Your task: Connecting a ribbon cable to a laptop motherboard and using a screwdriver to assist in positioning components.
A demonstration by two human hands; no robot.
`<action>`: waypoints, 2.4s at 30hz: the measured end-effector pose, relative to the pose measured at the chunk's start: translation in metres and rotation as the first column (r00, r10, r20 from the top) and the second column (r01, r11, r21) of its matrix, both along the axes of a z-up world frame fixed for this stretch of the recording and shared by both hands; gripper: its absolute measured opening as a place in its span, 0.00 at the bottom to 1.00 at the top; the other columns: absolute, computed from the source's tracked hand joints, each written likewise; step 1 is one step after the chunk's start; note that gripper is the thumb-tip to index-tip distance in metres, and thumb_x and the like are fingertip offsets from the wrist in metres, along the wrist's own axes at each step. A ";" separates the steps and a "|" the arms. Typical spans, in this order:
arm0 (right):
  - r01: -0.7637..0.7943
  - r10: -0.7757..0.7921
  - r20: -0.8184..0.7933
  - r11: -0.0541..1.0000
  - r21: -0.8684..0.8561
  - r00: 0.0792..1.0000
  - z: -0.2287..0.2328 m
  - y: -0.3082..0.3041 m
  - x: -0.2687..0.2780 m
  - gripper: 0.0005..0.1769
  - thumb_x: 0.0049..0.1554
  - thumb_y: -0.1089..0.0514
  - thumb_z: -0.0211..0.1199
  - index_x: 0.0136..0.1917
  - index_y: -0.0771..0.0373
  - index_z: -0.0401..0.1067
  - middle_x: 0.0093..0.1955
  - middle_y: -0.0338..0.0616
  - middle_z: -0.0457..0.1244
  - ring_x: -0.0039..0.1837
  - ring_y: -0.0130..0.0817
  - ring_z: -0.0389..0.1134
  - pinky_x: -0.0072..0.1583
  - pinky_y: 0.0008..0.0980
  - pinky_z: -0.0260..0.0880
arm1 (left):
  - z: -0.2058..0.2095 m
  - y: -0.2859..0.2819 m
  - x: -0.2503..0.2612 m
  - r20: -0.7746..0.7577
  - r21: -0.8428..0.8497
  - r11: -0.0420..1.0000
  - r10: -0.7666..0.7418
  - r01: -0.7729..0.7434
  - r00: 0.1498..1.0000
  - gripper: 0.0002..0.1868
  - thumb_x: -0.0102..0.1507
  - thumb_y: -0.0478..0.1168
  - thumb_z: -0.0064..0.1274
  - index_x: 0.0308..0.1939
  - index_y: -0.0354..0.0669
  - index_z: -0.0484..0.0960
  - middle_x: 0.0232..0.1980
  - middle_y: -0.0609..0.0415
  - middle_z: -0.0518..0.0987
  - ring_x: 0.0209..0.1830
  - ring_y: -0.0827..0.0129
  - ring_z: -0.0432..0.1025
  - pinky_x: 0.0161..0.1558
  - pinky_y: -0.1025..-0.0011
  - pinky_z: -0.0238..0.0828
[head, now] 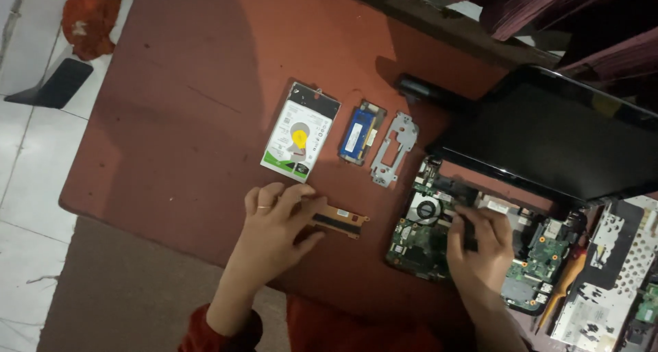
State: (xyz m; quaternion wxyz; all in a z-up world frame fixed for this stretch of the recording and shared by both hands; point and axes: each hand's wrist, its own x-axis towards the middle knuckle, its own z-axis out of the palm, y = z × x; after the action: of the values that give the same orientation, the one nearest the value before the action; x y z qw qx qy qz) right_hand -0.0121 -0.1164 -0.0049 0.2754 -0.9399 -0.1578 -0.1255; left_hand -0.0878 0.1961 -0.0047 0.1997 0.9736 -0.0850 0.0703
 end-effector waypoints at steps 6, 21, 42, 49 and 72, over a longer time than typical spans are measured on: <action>0.020 -0.011 -0.103 0.996 0.086 0.995 0.013 -0.002 0.000 0.08 0.61 0.65 0.57 0.53 0.67 0.75 0.54 0.52 0.63 0.51 0.42 0.67 0.54 0.38 0.69 | -0.001 -0.003 0.012 -0.027 0.047 0.995 -0.092 0.093 0.995 0.20 0.56 0.50 0.58 0.51 0.57 0.75 0.58 0.62 0.67 0.61 0.57 0.61 0.58 0.45 0.55; 0.131 -0.119 -0.072 0.973 0.192 0.990 0.025 -0.076 -0.019 0.06 0.61 0.66 0.57 0.50 0.66 0.74 0.47 0.46 0.66 0.45 0.35 0.65 0.51 0.30 0.66 | 0.035 -0.063 0.021 0.118 0.114 0.946 -0.315 0.303 0.942 0.25 0.62 0.63 0.44 0.49 0.50 0.74 0.54 0.58 0.71 0.57 0.61 0.66 0.53 0.54 0.67; -0.119 0.117 -0.039 0.992 -0.051 0.992 -0.007 -0.096 -0.030 0.19 0.49 0.44 0.70 0.54 0.43 0.78 0.46 0.32 0.60 0.49 0.35 0.61 0.52 0.34 0.53 | -0.013 -0.164 0.055 0.219 -0.034 0.948 -0.303 0.318 0.927 0.23 0.50 0.50 0.61 0.47 0.48 0.78 0.49 0.56 0.74 0.57 0.57 0.66 0.56 0.54 0.61; -0.124 0.124 -0.002 0.989 -0.087 0.992 -0.003 -0.094 -0.027 0.18 0.47 0.43 0.70 0.52 0.42 0.78 0.46 0.32 0.59 0.49 0.35 0.62 0.51 0.33 0.54 | -0.016 -0.160 0.050 0.261 -0.114 0.955 -0.238 0.275 0.935 0.23 0.50 0.50 0.63 0.46 0.47 0.79 0.46 0.56 0.74 0.54 0.57 0.69 0.54 0.54 0.62; -0.150 0.152 0.026 0.986 -0.067 0.988 0.001 -0.094 -0.027 0.21 0.47 0.43 0.71 0.54 0.43 0.78 0.46 0.33 0.59 0.48 0.35 0.62 0.49 0.33 0.54 | -0.015 -0.151 0.032 0.329 -0.066 0.980 -0.154 0.185 0.932 0.25 0.62 0.61 0.51 0.52 0.50 0.80 0.49 0.57 0.75 0.51 0.58 0.68 0.44 0.61 0.62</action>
State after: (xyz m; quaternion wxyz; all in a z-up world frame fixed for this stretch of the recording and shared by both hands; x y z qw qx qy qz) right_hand -0.0391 -0.2102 -0.0037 0.2507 -0.9317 -0.2367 -0.1138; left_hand -0.0555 0.0450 -0.0194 0.2350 0.9273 -0.1968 0.2150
